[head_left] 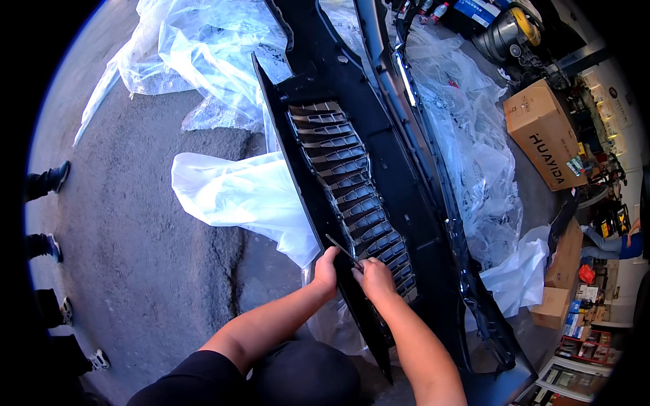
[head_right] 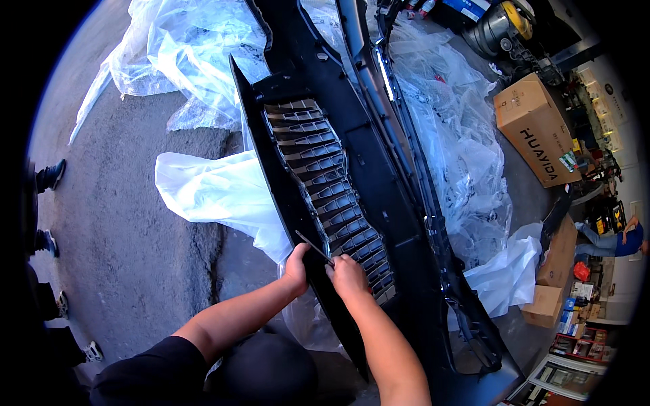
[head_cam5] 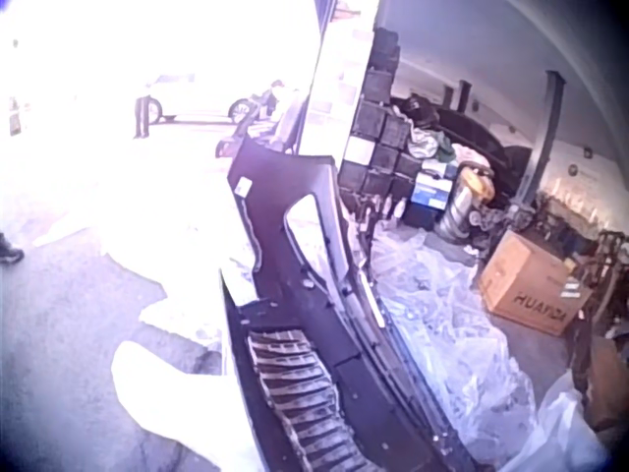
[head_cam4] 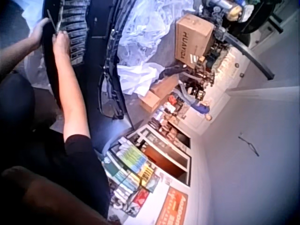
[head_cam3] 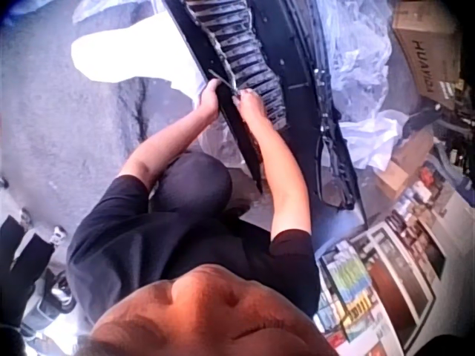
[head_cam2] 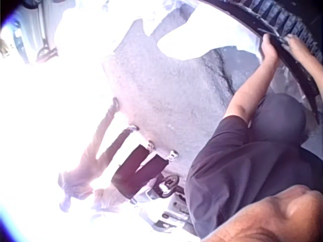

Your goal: The person uses a prying tool to release clips on a chrome-style grille, separating it from a black vehicle bumper.

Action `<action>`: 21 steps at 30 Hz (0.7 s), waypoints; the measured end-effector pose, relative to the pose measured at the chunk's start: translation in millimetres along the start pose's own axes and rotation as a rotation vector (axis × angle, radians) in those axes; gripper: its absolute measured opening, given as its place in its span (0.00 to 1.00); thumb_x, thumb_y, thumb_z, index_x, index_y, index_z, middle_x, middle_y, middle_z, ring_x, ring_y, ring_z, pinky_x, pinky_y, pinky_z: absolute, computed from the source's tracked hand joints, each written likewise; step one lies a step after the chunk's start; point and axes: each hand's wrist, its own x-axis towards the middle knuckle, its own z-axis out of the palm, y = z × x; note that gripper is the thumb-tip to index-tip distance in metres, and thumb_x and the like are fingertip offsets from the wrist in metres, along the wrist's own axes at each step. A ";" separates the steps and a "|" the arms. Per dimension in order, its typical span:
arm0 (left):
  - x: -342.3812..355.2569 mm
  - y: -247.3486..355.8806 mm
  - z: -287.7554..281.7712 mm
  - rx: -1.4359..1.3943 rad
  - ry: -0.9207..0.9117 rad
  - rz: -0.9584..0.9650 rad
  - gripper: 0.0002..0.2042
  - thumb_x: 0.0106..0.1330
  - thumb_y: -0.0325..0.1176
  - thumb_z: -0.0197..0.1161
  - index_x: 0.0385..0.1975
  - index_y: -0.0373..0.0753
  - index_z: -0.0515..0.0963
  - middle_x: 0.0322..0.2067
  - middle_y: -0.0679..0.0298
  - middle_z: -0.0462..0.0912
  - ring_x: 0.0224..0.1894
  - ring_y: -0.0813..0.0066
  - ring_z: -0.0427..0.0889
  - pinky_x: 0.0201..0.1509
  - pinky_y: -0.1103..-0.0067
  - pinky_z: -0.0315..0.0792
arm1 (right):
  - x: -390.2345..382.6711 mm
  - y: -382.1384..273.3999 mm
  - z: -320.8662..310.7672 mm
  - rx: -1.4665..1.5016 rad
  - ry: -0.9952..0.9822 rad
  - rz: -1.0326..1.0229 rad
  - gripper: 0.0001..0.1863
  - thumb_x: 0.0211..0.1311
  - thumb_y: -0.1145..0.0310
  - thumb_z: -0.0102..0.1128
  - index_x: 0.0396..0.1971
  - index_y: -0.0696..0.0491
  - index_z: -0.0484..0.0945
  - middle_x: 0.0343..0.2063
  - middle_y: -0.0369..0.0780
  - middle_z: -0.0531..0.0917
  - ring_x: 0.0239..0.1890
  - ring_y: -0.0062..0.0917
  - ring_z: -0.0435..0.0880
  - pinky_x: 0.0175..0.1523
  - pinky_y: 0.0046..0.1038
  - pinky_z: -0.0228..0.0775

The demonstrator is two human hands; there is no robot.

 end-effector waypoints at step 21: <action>-6.1 3.2 2.5 -0.053 -0.064 -0.077 0.20 0.63 0.51 0.60 0.43 0.39 0.80 0.38 0.60 0.85 0.42 0.62 0.83 0.52 0.68 0.76 | 1.0 2.2 -14.9 0.526 -0.139 0.349 0.13 0.60 0.68 0.74 0.42 0.57 0.88 0.33 0.40 0.91 0.34 0.24 0.88 0.39 0.27 0.78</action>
